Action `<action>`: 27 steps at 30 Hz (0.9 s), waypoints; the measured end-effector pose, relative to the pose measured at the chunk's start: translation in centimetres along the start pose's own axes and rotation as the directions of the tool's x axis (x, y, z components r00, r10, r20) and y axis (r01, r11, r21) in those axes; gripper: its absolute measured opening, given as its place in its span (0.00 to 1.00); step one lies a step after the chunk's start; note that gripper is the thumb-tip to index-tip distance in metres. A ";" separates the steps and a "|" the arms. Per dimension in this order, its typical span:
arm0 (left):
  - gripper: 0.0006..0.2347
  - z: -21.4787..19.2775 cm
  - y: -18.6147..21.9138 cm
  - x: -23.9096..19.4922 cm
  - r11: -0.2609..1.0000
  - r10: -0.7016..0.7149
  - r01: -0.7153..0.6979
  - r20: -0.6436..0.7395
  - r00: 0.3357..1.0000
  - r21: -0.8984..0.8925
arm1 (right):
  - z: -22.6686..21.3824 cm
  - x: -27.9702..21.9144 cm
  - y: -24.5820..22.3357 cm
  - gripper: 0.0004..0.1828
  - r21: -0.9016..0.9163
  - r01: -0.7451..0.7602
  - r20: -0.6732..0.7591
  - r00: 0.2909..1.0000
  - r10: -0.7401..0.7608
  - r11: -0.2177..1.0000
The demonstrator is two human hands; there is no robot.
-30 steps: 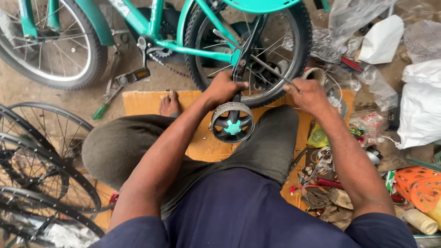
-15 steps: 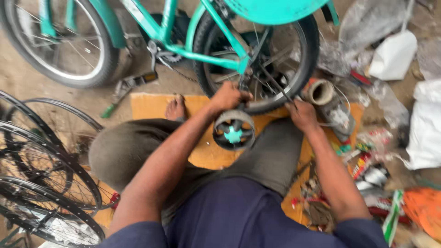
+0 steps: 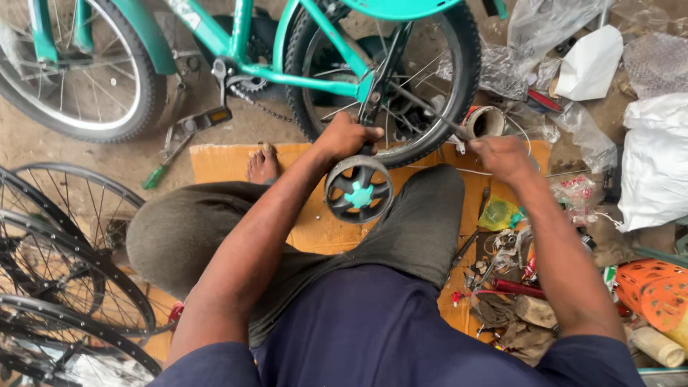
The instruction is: The person sits on a cardboard mat and adjusts the spokes of a bicycle wheel by hand. They then use a wrench to tighten the axle nut on the rear wheel of a teal bicycle.
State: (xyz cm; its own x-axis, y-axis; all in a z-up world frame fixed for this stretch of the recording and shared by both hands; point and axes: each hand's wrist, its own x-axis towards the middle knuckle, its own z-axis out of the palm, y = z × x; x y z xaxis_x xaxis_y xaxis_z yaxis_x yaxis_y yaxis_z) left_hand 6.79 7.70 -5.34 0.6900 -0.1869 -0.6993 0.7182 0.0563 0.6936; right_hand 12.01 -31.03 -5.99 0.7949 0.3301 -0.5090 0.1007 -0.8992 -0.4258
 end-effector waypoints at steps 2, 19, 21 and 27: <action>0.09 0.2 -1.1 0.2 1.000 0.004 -0.004 0.007 1.000 -0.013 | -2.4 -2.3 -0.7 0.22 -0.080 0.000 -0.019 1.000 -0.001 0.997; 0.11 0.0 -3.1 3.6 0.981 0.172 -0.176 0.052 0.984 0.088 | -8.3 -4.5 -4.5 0.29 -0.415 0.105 0.149 0.988 -0.046 0.904; 0.07 0.4 -4.0 3.1 0.979 0.204 -0.204 -0.002 0.979 0.029 | -7.2 -3.4 -5.2 0.30 -0.405 0.137 0.171 0.983 -0.073 0.904; 0.10 0.1 -6.4 5.6 0.997 0.073 -0.073 0.001 0.997 0.012 | -1.8 -2.4 -4.2 0.29 -0.150 -0.007 0.025 1.000 0.011 0.989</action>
State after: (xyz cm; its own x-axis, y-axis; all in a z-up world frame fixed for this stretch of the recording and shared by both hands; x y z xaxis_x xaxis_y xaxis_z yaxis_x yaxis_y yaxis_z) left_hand 6.05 6.22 -13.70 0.7403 -0.1829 -0.6469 0.6649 0.0577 0.7447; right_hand 10.74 -28.54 -1.62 0.7807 0.3272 -0.5323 0.1839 -0.9345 -0.3048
